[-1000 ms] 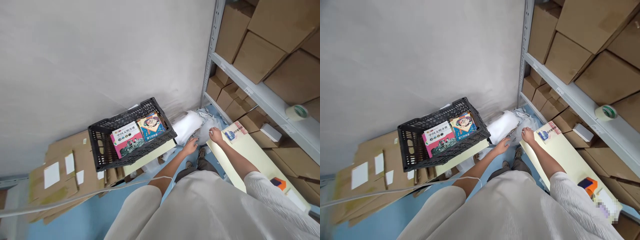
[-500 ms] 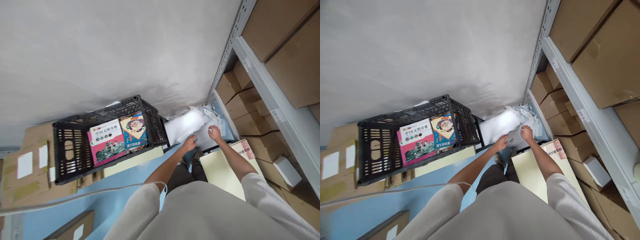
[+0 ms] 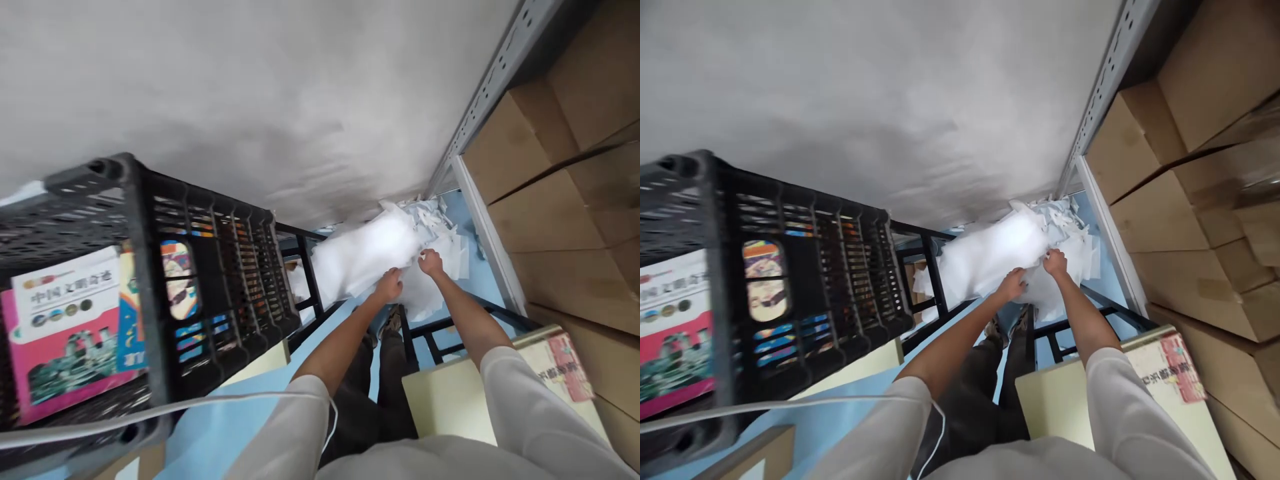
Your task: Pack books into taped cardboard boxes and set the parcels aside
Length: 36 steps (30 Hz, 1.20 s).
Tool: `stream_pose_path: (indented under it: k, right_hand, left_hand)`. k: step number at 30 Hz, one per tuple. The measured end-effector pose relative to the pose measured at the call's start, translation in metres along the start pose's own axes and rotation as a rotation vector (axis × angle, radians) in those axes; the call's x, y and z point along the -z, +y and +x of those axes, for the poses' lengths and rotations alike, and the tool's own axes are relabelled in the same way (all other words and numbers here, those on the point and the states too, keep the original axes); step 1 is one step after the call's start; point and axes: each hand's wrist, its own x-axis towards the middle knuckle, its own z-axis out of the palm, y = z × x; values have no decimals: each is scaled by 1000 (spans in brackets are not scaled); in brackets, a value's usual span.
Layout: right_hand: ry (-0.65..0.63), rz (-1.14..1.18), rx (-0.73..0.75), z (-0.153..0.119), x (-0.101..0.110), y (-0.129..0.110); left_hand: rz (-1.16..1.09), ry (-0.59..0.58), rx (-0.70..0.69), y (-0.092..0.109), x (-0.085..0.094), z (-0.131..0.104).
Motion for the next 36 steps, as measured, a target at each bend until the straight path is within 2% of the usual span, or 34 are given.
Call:
stream_pose_path:
  k: [4, 8, 12, 16, 20, 25, 30, 36]
  right_hand:
    - [24, 19, 8, 46, -31, 3]
    - [32, 51, -12, 74, -46, 2]
    - [133, 128, 57, 77, -47, 2]
    - [219, 333, 109, 60, -32, -3]
    - [279, 478, 151, 30, 0, -12]
    - [293, 475, 194, -25, 58, -24]
    - [309, 520, 63, -99, 105, -34]
    - [465, 737, -16, -207, 136, -36]
  left_hand:
    - [10, -5, 12, -24, -21, 25]
    - [3, -22, 6, -41, -32, 35]
    - [-5, -25, 27, -43, -32, 30]
    - [-12, -21, -3, -26, -26, 14]
    - [0, -15, -35, 3, -11, -9]
    - [31, -16, -34, 47, 21, -42]
    - [66, 10, -82, 89, 53, -83]
    - [146, 40, -237, 132, 82, -147]
